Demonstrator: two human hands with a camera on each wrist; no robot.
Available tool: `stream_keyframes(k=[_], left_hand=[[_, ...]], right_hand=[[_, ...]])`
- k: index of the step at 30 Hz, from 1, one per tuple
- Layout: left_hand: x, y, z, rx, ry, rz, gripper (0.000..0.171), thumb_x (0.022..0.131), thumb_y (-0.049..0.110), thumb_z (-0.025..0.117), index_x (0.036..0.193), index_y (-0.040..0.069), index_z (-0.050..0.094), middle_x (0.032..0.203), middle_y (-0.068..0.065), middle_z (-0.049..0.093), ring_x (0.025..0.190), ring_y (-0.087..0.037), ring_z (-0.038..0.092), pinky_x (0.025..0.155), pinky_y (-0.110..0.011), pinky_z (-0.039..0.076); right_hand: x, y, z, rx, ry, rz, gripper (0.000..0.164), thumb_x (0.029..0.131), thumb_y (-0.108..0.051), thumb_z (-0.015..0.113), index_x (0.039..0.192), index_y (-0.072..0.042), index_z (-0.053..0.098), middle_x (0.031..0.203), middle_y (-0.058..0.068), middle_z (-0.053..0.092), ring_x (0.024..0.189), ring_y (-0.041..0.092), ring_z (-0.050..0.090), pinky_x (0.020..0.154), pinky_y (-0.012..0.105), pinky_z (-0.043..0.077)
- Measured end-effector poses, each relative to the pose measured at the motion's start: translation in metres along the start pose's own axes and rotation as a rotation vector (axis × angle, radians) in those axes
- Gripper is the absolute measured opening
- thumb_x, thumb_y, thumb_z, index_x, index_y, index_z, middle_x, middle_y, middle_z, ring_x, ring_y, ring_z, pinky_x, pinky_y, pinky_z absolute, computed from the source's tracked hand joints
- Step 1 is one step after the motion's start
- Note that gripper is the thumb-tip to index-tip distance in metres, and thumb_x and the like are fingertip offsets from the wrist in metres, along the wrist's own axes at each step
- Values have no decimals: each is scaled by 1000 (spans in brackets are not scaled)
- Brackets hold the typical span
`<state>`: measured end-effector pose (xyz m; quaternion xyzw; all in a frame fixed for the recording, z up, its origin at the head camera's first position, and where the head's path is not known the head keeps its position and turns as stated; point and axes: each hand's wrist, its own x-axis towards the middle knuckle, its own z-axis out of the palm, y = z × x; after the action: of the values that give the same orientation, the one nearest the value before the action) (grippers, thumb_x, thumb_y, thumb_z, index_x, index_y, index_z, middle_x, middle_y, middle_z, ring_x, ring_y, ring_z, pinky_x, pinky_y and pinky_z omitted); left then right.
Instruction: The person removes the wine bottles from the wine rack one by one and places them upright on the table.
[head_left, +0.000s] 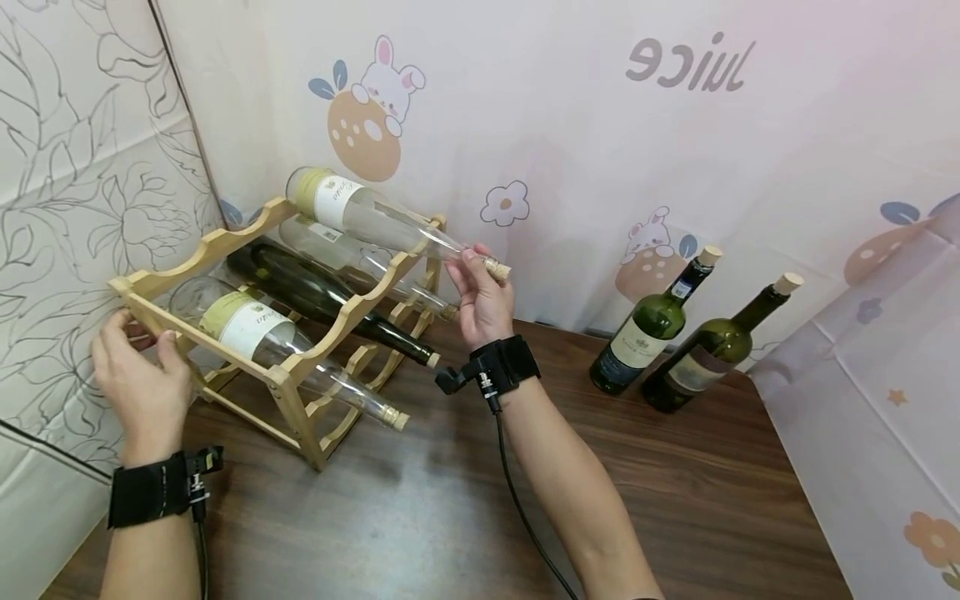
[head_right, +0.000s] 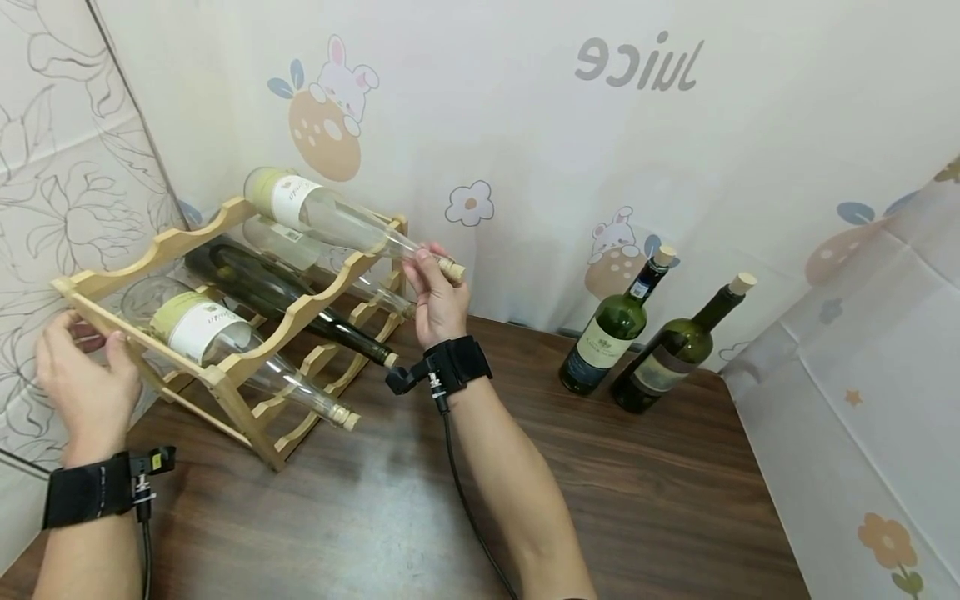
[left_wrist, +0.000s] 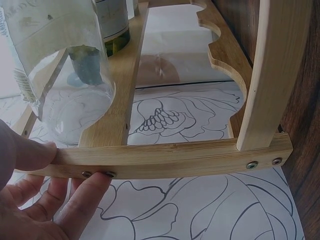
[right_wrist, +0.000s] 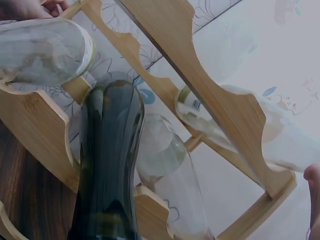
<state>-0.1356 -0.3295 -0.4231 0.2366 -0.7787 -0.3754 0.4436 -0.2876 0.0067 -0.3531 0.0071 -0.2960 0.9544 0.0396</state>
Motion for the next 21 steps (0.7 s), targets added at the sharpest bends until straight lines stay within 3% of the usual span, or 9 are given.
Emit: stream_keyframes(k=[5,8,11,12,16,18,21], left_hand=[[0,-1,0,-2,0,-1,45,100,5,62,143,-6,53,132,-30,55,130,-48,50,117,-53,37],[0,-2,0,0,11,-11,44,100,5,61,142,-5,53,124,-8,57,127,-42,52,116,-44,40],[1,-2,0,9,16,-24,44,100,5,61,142,-5,53,122,1,52,123,-38,53,113,-40,42],[1,-2,0,10,16,-26,44,100,5,61,142,-4,53,122,2,51,122,-37,54,113,-40,42],[1,-1,1,9,4,-32,45,100,4,61,143,-4,53,129,-18,54,127,-41,52,115,-45,39],[1,0,1,11,5,-32,45,100,4,61,143,-4,53,128,-14,55,125,-39,53,115,-44,40],[0,1,1,19,16,-28,43,100,4,61,142,-4,54,122,2,52,116,-26,54,112,-39,44]], right_hand=[[0,-2,-8,15,-2,-15,19,101,8,58,100,-7,69,98,10,76,83,17,79,84,29,65],[0,-4,-11,11,-18,-23,20,101,7,58,98,-8,70,96,8,76,84,17,79,85,30,65],[-1,-7,-13,5,-30,-25,21,102,7,57,98,-9,70,98,8,77,86,17,79,87,31,65],[-1,-8,-13,4,-30,-25,21,102,7,57,98,-9,70,98,9,77,86,18,79,87,31,65],[-2,-12,-18,13,-20,-24,20,102,7,58,98,-9,69,98,9,77,88,18,79,87,31,65],[-2,-14,-20,21,-11,-23,19,102,6,57,98,-9,69,97,9,77,88,19,79,86,31,65],[-2,-17,-24,28,-8,-22,19,103,6,57,98,-8,68,95,9,77,89,20,78,86,31,65]])
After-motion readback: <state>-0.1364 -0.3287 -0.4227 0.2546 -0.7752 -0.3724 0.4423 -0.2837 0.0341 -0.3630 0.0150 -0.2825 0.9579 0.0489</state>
